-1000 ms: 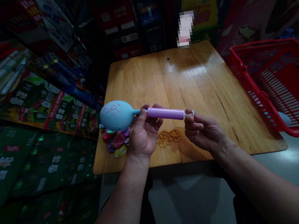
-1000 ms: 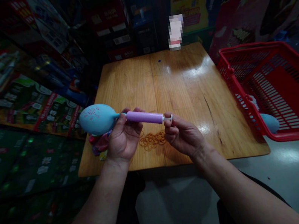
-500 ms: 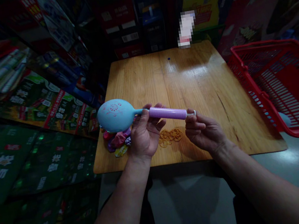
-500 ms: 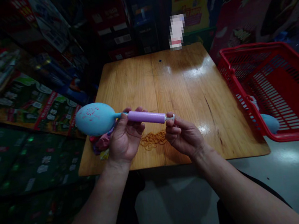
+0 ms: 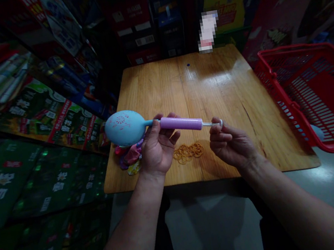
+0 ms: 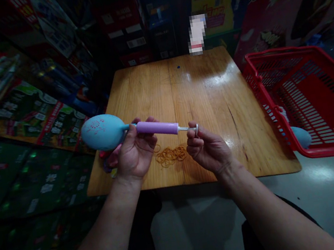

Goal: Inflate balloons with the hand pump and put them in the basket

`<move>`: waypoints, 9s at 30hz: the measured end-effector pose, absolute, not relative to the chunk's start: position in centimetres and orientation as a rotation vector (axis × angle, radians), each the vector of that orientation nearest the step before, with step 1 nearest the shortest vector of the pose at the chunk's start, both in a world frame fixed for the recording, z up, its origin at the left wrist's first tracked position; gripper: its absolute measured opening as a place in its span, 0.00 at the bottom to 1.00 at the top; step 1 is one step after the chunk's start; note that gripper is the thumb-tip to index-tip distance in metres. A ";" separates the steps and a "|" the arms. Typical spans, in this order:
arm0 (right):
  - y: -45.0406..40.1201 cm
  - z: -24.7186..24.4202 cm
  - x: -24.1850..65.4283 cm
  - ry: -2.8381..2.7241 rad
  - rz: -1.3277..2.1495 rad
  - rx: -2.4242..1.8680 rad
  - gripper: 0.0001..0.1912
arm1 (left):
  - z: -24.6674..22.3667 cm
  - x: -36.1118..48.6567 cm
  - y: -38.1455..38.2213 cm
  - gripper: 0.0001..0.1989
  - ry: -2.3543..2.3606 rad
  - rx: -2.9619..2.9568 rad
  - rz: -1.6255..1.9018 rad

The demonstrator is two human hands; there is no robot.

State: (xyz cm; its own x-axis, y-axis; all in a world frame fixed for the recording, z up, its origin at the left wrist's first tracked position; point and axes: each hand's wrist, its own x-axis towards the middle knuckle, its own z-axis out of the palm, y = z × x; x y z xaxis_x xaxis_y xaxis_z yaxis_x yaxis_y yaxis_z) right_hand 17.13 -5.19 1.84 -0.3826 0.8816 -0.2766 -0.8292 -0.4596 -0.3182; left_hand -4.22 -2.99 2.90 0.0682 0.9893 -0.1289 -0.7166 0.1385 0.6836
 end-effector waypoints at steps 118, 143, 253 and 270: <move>-5.0 2.2 18.4 -0.246 1.974 -0.471 0.05 | 3.2 -5.3 -2.3 0.09 0.685 0.464 1.454; -5.3 1.4 17.2 -0.217 2.023 -0.481 0.08 | 3.0 -4.1 -3.4 0.10 0.648 0.451 1.264; -5.1 0.6 16.6 -0.219 2.045 -0.523 0.07 | 2.3 -5.0 -3.2 0.10 0.720 0.465 1.295; -5.1 0.8 17.3 -0.188 2.061 -0.501 0.08 | 2.2 -4.9 -3.1 0.10 0.687 0.462 1.311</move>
